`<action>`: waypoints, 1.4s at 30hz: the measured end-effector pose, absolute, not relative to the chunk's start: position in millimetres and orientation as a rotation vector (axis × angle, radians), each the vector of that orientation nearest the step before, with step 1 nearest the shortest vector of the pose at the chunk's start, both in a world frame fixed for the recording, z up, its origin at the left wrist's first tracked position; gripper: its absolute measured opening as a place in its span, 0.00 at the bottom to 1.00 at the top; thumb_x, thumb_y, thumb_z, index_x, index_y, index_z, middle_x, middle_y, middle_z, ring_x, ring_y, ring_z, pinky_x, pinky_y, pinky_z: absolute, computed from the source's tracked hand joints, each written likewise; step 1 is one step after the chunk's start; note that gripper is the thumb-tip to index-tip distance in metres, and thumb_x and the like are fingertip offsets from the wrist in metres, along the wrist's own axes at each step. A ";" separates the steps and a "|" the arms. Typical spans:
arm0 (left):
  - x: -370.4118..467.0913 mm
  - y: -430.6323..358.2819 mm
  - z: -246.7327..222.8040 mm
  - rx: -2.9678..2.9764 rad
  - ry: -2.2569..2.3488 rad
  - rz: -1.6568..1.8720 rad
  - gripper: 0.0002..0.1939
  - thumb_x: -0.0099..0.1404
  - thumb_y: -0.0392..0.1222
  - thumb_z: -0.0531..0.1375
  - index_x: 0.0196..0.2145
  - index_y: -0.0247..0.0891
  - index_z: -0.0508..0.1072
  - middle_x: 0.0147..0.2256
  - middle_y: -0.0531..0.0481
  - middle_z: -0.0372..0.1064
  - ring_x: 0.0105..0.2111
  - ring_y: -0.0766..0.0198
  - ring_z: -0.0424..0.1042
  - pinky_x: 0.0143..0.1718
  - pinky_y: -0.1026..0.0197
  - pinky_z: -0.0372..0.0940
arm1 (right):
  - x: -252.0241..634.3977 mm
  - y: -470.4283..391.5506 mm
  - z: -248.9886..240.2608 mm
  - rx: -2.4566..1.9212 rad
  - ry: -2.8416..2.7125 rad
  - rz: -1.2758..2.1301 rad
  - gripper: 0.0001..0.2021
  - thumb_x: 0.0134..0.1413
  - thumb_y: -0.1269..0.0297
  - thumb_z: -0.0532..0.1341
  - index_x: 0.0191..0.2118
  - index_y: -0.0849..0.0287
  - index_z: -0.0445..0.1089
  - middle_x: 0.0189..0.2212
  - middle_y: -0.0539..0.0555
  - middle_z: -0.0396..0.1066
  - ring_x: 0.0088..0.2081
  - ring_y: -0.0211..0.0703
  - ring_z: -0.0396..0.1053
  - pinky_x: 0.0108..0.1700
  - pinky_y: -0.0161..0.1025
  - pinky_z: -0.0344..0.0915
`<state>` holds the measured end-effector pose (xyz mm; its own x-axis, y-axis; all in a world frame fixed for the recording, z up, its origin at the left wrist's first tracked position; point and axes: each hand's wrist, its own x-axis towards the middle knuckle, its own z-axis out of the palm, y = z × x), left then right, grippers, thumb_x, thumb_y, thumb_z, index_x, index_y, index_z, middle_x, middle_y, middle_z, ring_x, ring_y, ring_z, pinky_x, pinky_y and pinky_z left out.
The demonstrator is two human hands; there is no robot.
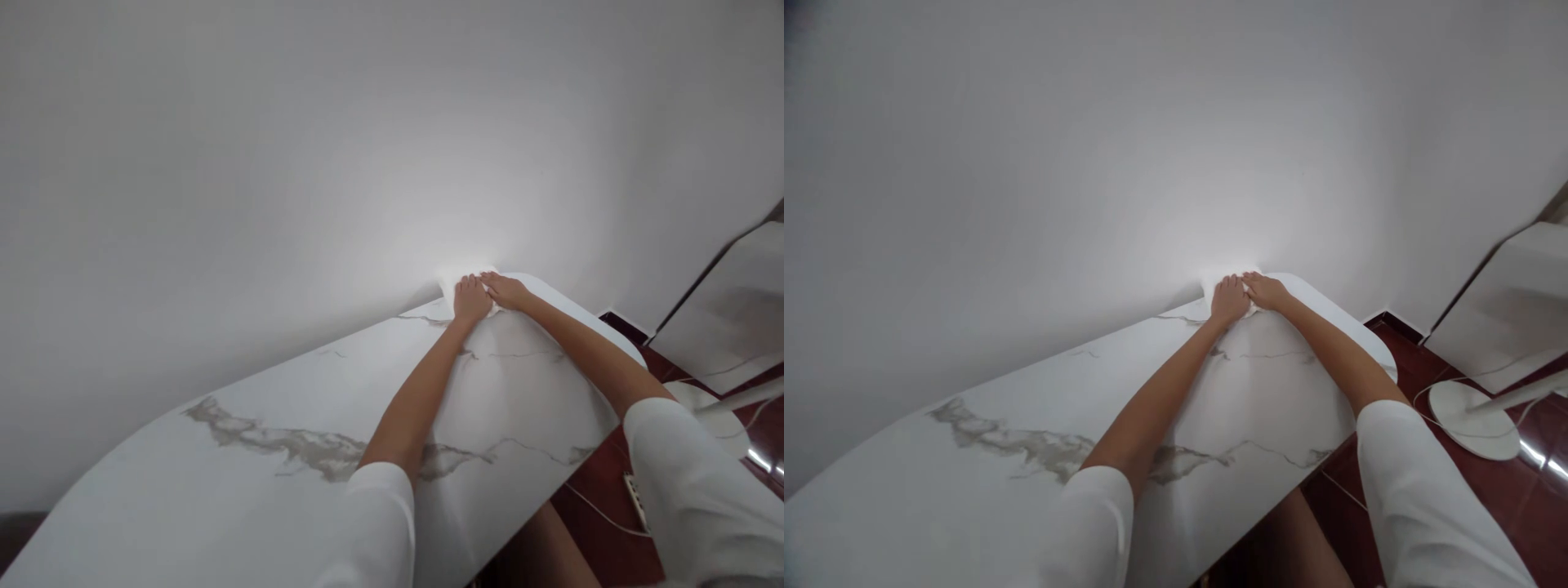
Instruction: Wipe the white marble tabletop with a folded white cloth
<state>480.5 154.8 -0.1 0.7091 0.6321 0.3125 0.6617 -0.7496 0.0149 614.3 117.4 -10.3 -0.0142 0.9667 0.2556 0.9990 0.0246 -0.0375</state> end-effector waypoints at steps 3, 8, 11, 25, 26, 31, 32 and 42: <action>482.9 132.9 -2.0 -2.825 -1.015 -0.471 0.26 0.68 0.40 0.45 0.60 0.23 0.58 0.62 0.36 0.54 0.62 0.50 0.52 0.61 0.52 0.47 | 615.7 89.7 -9.9 -2.089 -2.050 -0.220 0.26 0.60 0.68 0.46 0.64 0.62 0.55 0.64 0.56 0.53 0.65 0.47 0.50 0.63 0.46 0.54; 467.0 75.8 -4.3 -2.872 -0.955 -0.475 0.27 0.68 0.39 0.44 0.61 0.21 0.57 0.62 0.35 0.53 0.63 0.49 0.51 0.62 0.51 0.46 | 600.3 25.8 -8.2 -2.119 -2.036 -0.181 0.26 0.60 0.68 0.45 0.64 0.63 0.55 0.65 0.56 0.52 0.65 0.47 0.49 0.63 0.46 0.53; 450.8 31.2 -3.6 -2.895 -0.947 -0.482 0.28 0.68 0.40 0.44 0.61 0.20 0.56 0.62 0.34 0.53 0.63 0.47 0.50 0.62 0.50 0.46 | 588.9 -18.6 -10.0 -2.080 -2.073 -0.190 0.26 0.60 0.67 0.45 0.64 0.64 0.55 0.64 0.57 0.52 0.65 0.47 0.49 0.64 0.47 0.51; 479.2 -83.3 -3.3 -3.065 -0.669 -0.660 0.28 0.68 0.41 0.45 0.60 0.18 0.59 0.62 0.33 0.54 0.62 0.46 0.51 0.62 0.49 0.47 | 622.9 -159.3 -13.0 -2.161 -1.965 -0.283 0.27 0.60 0.68 0.44 0.64 0.57 0.55 0.63 0.51 0.55 0.65 0.48 0.47 0.64 0.51 0.53; 487.6 -77.3 -4.2 -3.056 -0.663 -0.701 0.28 0.68 0.41 0.45 0.59 0.18 0.60 0.61 0.32 0.56 0.62 0.46 0.52 0.61 0.48 0.48 | 630.5 -152.0 -14.2 -2.178 -1.954 -0.298 0.26 0.60 0.68 0.45 0.64 0.59 0.56 0.63 0.53 0.55 0.65 0.48 0.47 0.64 0.51 0.53; 510.2 -30.6 -5.0 -2.991 -0.795 -0.675 0.27 0.68 0.41 0.47 0.59 0.19 0.60 0.61 0.34 0.57 0.61 0.47 0.53 0.61 0.49 0.49 | 654.2 -89.0 -18.2 -2.156 -2.014 -0.314 0.27 0.58 0.69 0.45 0.63 0.64 0.56 0.63 0.58 0.55 0.65 0.50 0.48 0.63 0.53 0.54; 510.8 -18.4 -4.9 -2.972 -0.822 -0.657 0.27 0.68 0.41 0.46 0.59 0.20 0.60 0.61 0.35 0.56 0.61 0.47 0.53 0.61 0.50 0.49 | 655.1 -73.7 -17.8 -2.140 -2.036 -0.308 0.27 0.58 0.69 0.45 0.63 0.64 0.56 0.63 0.58 0.55 0.65 0.49 0.49 0.63 0.53 0.53; 523.6 120.8 -6.0 -2.838 -0.954 -0.563 0.25 0.68 0.40 0.45 0.59 0.24 0.60 0.61 0.35 0.56 0.61 0.50 0.53 0.60 0.50 0.48 | 661.1 75.7 -12.7 -2.089 -2.077 -0.255 0.27 0.60 0.70 0.44 0.64 0.67 0.54 0.65 0.58 0.52 0.65 0.45 0.48 0.65 0.44 0.49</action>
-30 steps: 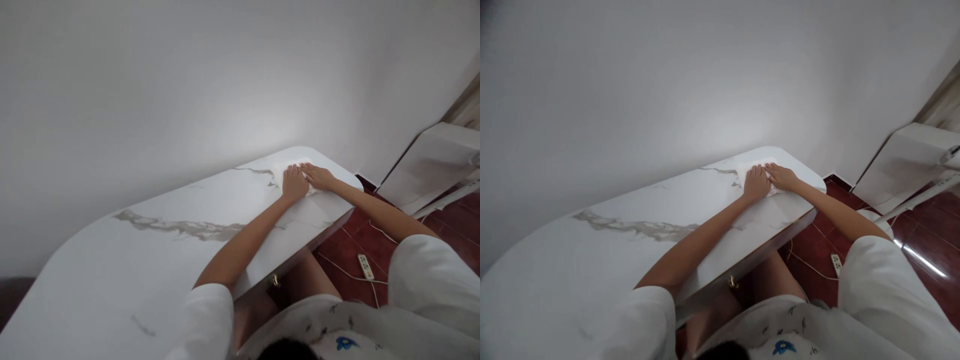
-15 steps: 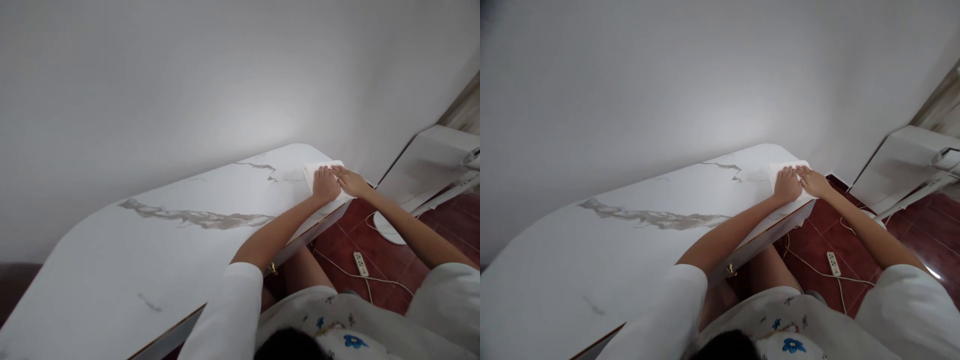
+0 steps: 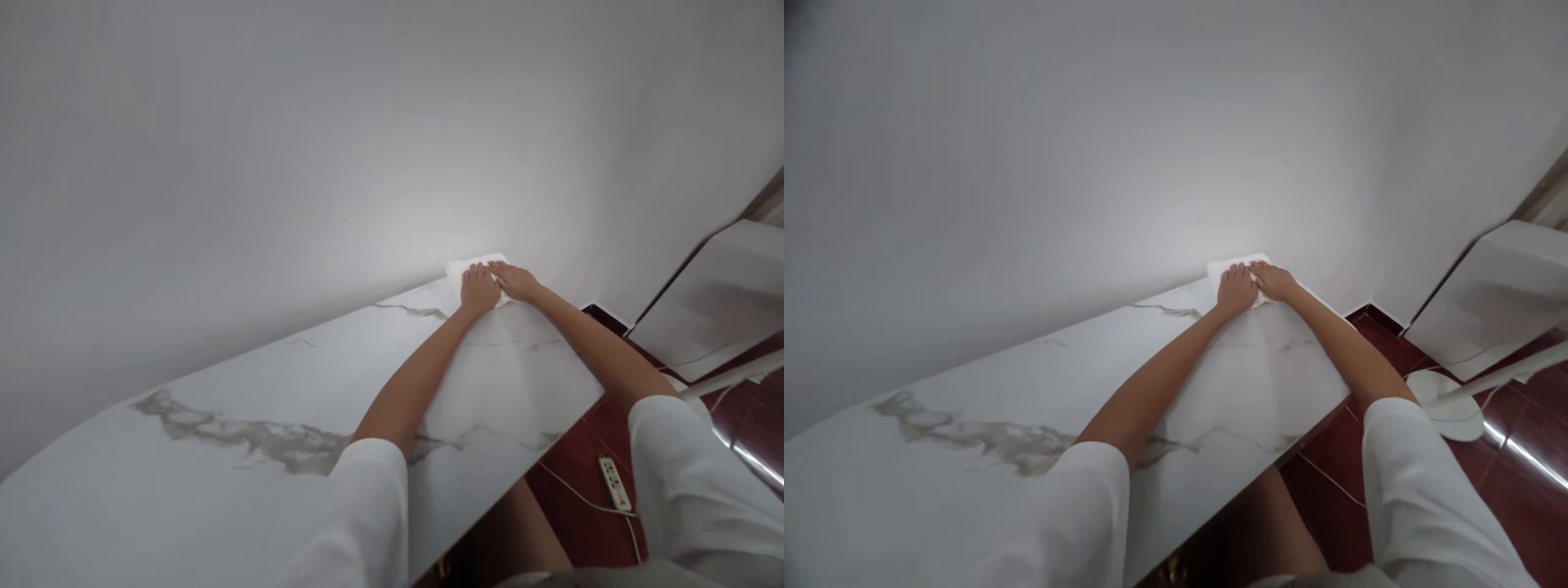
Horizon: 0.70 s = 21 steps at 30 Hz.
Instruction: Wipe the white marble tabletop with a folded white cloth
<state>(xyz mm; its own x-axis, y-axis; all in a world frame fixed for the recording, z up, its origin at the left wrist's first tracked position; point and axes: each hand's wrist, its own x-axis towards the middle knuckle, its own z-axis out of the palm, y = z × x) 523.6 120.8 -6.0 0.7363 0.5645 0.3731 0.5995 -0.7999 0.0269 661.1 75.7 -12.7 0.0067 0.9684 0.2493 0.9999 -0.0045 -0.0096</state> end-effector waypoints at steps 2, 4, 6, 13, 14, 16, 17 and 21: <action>536.2 140.3 -5.6 -2.830 -0.945 -0.557 0.25 0.69 0.40 0.45 0.59 0.24 0.60 0.61 0.36 0.56 0.61 0.50 0.54 0.60 0.51 0.49 | 673.2 96.4 -14.6 -2.087 -2.046 -0.244 0.27 0.60 0.70 0.44 0.64 0.65 0.54 0.65 0.58 0.52 0.65 0.45 0.49 0.64 0.46 0.51; 551.0 151.8 -5.0 -2.832 -0.929 -0.565 0.25 0.68 0.40 0.45 0.59 0.24 0.61 0.60 0.35 0.58 0.60 0.50 0.55 0.59 0.51 0.50 | 687.6 108.2 -16.7 -2.087 -2.016 -0.243 0.27 0.60 0.70 0.44 0.64 0.65 0.55 0.64 0.58 0.53 0.65 0.46 0.49 0.64 0.48 0.51; 565.3 153.7 -4.7 -2.849 -0.898 -0.581 0.24 0.68 0.39 0.46 0.57 0.23 0.63 0.59 0.35 0.59 0.59 0.50 0.56 0.59 0.51 0.51 | 702.7 108.5 -18.6 -2.094 -2.003 -0.234 0.27 0.60 0.70 0.43 0.63 0.67 0.55 0.64 0.59 0.53 0.65 0.46 0.48 0.64 0.48 0.50; 587.9 81.6 -5.4 -2.946 -0.703 -0.651 0.26 0.68 0.39 0.46 0.59 0.20 0.60 0.60 0.32 0.57 0.61 0.47 0.54 0.60 0.49 0.49 | 739.2 19.5 -22.7 -2.073 -2.039 -0.227 0.27 0.62 0.65 0.42 0.64 0.69 0.52 0.65 0.62 0.50 0.66 0.48 0.45 0.65 0.52 0.48; 587.2 64.5 -5.5 -2.964 -0.681 -0.661 0.26 0.68 0.39 0.46 0.59 0.20 0.60 0.60 0.32 0.57 0.61 0.46 0.54 0.60 0.49 0.49 | 739.8 -0.6 -22.6 -2.062 -2.050 -0.236 0.27 0.62 0.64 0.42 0.64 0.68 0.52 0.65 0.62 0.49 0.67 0.48 0.44 0.65 0.52 0.47; 583.8 29.0 -5.5 -2.999 -0.638 -0.691 0.27 0.68 0.40 0.47 0.59 0.18 0.59 0.60 0.32 0.57 0.61 0.45 0.54 0.60 0.48 0.49 | 736.5 -42.1 -21.2 -2.061 -2.052 -0.255 0.28 0.62 0.64 0.41 0.65 0.68 0.52 0.66 0.61 0.48 0.67 0.48 0.41 0.65 0.53 0.47; 581.2 11.4 -5.3 -3.015 -0.620 -0.709 0.27 0.68 0.40 0.47 0.59 0.17 0.59 0.60 0.31 0.57 0.61 0.45 0.54 0.61 0.48 0.49 | 732.9 -62.6 -20.1 -2.071 -2.046 -0.260 0.27 0.62 0.64 0.41 0.65 0.67 0.51 0.66 0.61 0.48 0.67 0.49 0.41 0.65 0.53 0.47; 563.3 -50.9 -2.6 -3.065 -0.587 -0.740 0.29 0.68 0.41 0.48 0.60 0.15 0.58 0.60 0.29 0.56 0.62 0.43 0.52 0.62 0.48 0.48 | 709.4 -132.7 -15.2 -2.147 -2.002 -0.259 0.27 0.61 0.65 0.42 0.65 0.63 0.50 0.66 0.61 0.49 0.67 0.50 0.41 0.63 0.56 0.51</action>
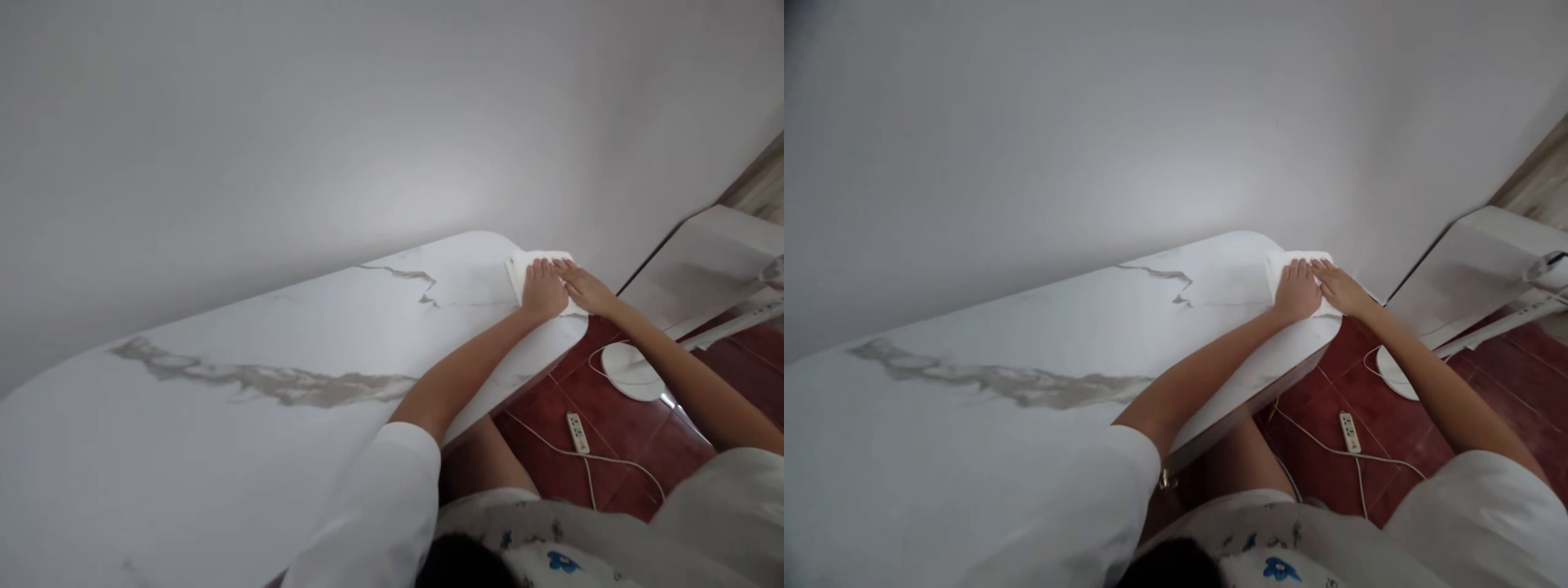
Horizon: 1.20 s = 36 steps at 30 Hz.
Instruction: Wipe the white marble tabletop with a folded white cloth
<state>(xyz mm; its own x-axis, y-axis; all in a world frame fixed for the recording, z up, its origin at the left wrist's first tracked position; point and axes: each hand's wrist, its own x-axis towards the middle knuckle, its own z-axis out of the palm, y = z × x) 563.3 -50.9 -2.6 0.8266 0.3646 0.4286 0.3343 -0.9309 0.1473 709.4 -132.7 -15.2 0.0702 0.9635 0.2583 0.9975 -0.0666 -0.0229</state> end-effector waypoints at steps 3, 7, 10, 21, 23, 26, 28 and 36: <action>541.1 -83.4 0.6 2.939 0.569 0.659 0.30 0.68 0.42 0.47 0.61 0.15 0.57 0.61 0.30 0.54 0.62 0.44 0.51 0.63 0.48 0.47 | 685.3 -166.2 -13.8 -2.174 -1.980 -0.288 0.27 0.60 0.67 0.43 0.65 0.61 0.51 0.65 0.59 0.51 0.67 0.50 0.43 0.63 0.57 0.52; 500.4 -103.0 1.8 2.965 0.596 0.622 0.30 0.69 0.43 0.46 0.62 0.16 0.55 0.62 0.31 0.52 0.63 0.45 0.50 0.63 0.49 0.46 | 643.2 -183.5 -12.5 -2.177 -1.969 -0.336 0.28 0.59 0.69 0.44 0.65 0.61 0.51 0.64 0.58 0.53 0.66 0.50 0.45 0.63 0.57 0.52; 459.8 -102.6 1.2 3.005 0.640 0.567 0.30 0.69 0.42 0.45 0.62 0.18 0.53 0.63 0.33 0.51 0.64 0.46 0.48 0.63 0.49 0.45 | 601.5 -179.3 -10.2 -2.142 -2.014 -0.336 0.27 0.59 0.69 0.44 0.64 0.64 0.52 0.64 0.60 0.53 0.66 0.50 0.47 0.63 0.55 0.52; 227.7 -75.9 -2.5 2.962 1.045 0.413 0.30 0.66 0.41 0.44 0.64 0.28 0.52 0.65 0.38 0.48 0.65 0.55 0.46 0.64 0.51 0.46 | 372.3 -126.0 -7.2 -1.819 -2.150 -0.124 0.28 0.58 0.67 0.46 0.63 0.70 0.56 0.64 0.64 0.53 0.66 0.57 0.47 0.64 0.55 0.48; 179.5 -70.7 -4.7 2.922 1.182 0.392 0.30 0.66 0.41 0.44 0.64 0.28 0.51 0.65 0.39 0.47 0.65 0.56 0.46 0.64 0.51 0.47 | 328.1 -113.6 -3.2 -1.723 -2.199 -0.020 0.28 0.58 0.67 0.47 0.63 0.74 0.55 0.64 0.66 0.52 0.65 0.58 0.47 0.64 0.54 0.46; 106.7 -58.3 -6.7 2.847 1.381 0.340 0.31 0.65 0.40 0.44 0.65 0.30 0.51 0.66 0.42 0.46 0.66 0.59 0.46 0.65 0.53 0.46 | 263.4 -90.3 2.6 -1.562 -2.293 0.136 0.29 0.59 0.66 0.47 0.64 0.76 0.53 0.65 0.66 0.49 0.66 0.57 0.45 0.65 0.53 0.44; 59.1 -47.5 -7.0 2.785 1.499 0.298 0.31 0.64 0.40 0.43 0.64 0.30 0.52 0.66 0.43 0.46 0.65 0.60 0.46 0.65 0.53 0.46 | 220.7 -73.5 4.3 -1.468 -2.348 0.209 0.29 0.60 0.66 0.47 0.64 0.77 0.51 0.65 0.66 0.47 0.66 0.57 0.43 0.65 0.52 0.44; -66.9 16.0 -5.7 2.692 1.784 0.345 0.29 0.66 0.42 0.39 0.62 0.31 0.58 0.63 0.44 0.53 0.64 0.61 0.51 0.64 0.53 0.49 | 94.6 6.8 -3.9 -1.262 -2.378 0.210 0.27 0.62 0.64 0.46 0.64 0.73 0.53 0.65 0.64 0.49 0.66 0.56 0.45 0.64 0.52 0.45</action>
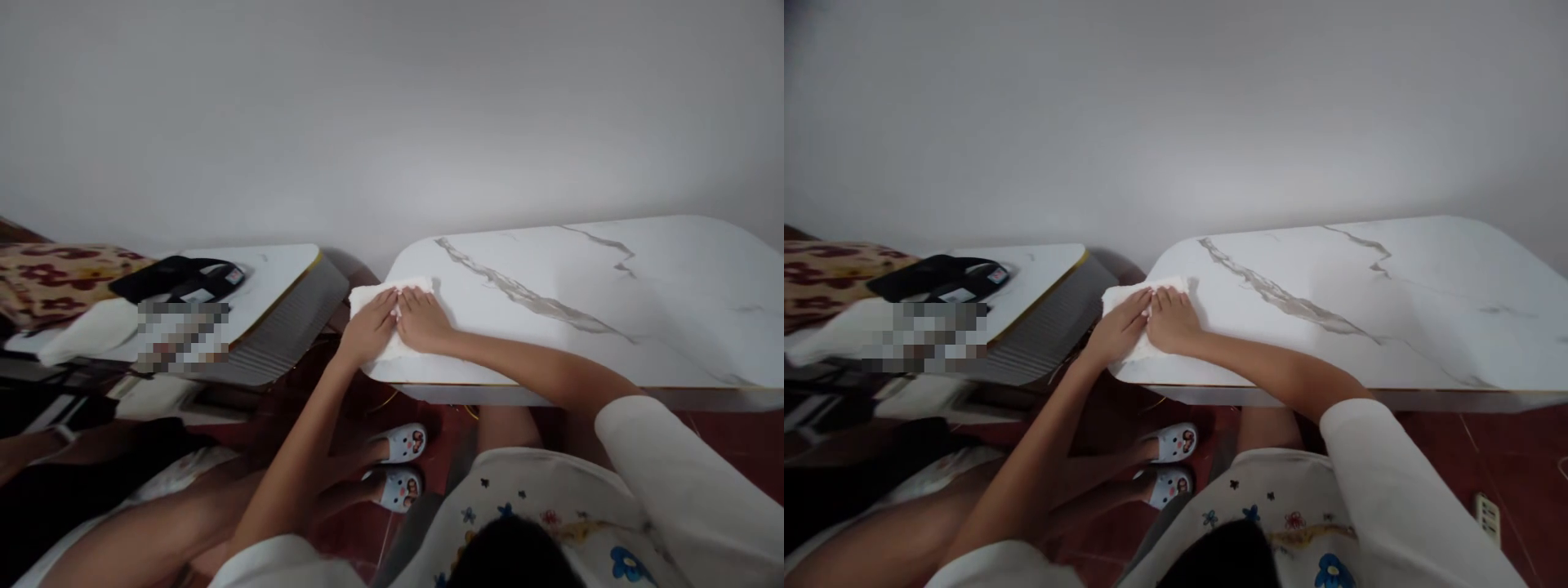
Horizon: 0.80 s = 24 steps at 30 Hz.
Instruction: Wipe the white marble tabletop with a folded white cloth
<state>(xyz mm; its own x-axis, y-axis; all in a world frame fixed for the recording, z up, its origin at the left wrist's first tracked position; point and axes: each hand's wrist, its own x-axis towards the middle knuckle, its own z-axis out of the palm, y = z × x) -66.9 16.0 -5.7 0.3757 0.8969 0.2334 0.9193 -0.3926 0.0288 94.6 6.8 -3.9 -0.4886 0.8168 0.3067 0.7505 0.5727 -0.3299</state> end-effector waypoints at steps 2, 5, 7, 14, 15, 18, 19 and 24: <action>-74.4 42.8 -5.3 -2.482 -1.670 -0.324 0.30 0.65 0.42 0.39 0.61 0.29 0.58 0.63 0.43 0.54 0.64 0.61 0.52 0.64 0.54 0.49 | 83.7 35.1 -4.6 -1.248 -2.374 0.187 0.27 0.62 0.65 0.47 0.63 0.74 0.53 0.65 0.65 0.50 0.65 0.55 0.46 0.64 0.51 0.45; -76.3 89.5 -5.7 -2.480 -1.666 -0.323 0.29 0.64 0.40 0.41 0.60 0.25 0.59 0.63 0.39 0.54 0.64 0.60 0.52 0.64 0.54 0.49 | 78.8 79.6 -4.5 -1.252 -2.378 0.156 0.26 0.62 0.67 0.46 0.63 0.78 0.53 0.65 0.66 0.50 0.65 0.56 0.47 0.64 0.50 0.44; -74.8 121.4 -6.4 -2.488 -1.645 -0.328 0.29 0.64 0.38 0.42 0.60 0.27 0.58 0.63 0.40 0.54 0.64 0.59 0.52 0.64 0.53 0.49 | 79.7 108.6 -5.2 -1.260 -2.375 0.125 0.26 0.62 0.67 0.46 0.62 0.78 0.53 0.64 0.66 0.51 0.65 0.56 0.47 0.64 0.50 0.44; -46.5 215.3 -3.2 -2.499 -1.588 -0.301 0.28 0.64 0.37 0.44 0.60 0.28 0.59 0.62 0.39 0.55 0.63 0.60 0.53 0.63 0.54 0.50 | 98.0 195.1 -7.7 -1.319 -2.286 0.039 0.25 0.62 0.67 0.46 0.61 0.77 0.56 0.61 0.68 0.56 0.62 0.57 0.53 0.61 0.51 0.48; -38.4 225.5 -2.2 -2.498 -1.592 -0.282 0.28 0.64 0.37 0.44 0.60 0.27 0.59 0.62 0.39 0.55 0.63 0.60 0.53 0.63 0.55 0.49 | 103.5 204.1 -7.6 -1.343 -2.266 0.039 0.24 0.62 0.68 0.46 0.60 0.77 0.57 0.61 0.69 0.58 0.61 0.57 0.54 0.61 0.50 0.49; -11.2 247.2 -0.2 -2.514 -1.575 -0.243 0.27 0.64 0.35 0.44 0.60 0.28 0.59 0.62 0.40 0.55 0.63 0.62 0.53 0.63 0.57 0.49 | 124.5 222.8 -8.8 -1.410 -2.220 0.052 0.23 0.62 0.68 0.45 0.58 0.76 0.59 0.58 0.70 0.61 0.59 0.57 0.57 0.60 0.51 0.51; -2.3 250.6 0.0 -2.528 -1.555 -0.243 0.27 0.64 0.35 0.44 0.60 0.28 0.59 0.62 0.40 0.55 0.63 0.62 0.53 0.63 0.57 0.49 | 132.5 225.6 -10.1 -1.420 -2.212 0.051 0.23 0.62 0.68 0.45 0.58 0.76 0.59 0.57 0.70 0.62 0.58 0.57 0.58 0.59 0.52 0.51; 27.7 234.8 -0.5 -2.621 -1.402 -0.266 0.28 0.65 0.36 0.44 0.62 0.26 0.56 0.63 0.38 0.52 0.64 0.61 0.50 0.64 0.56 0.46 | 165.9 208.1 -19.0 -1.446 -2.185 0.017 0.25 0.62 0.66 0.45 0.61 0.76 0.55 0.62 0.69 0.55 0.63 0.58 0.51 0.62 0.54 0.47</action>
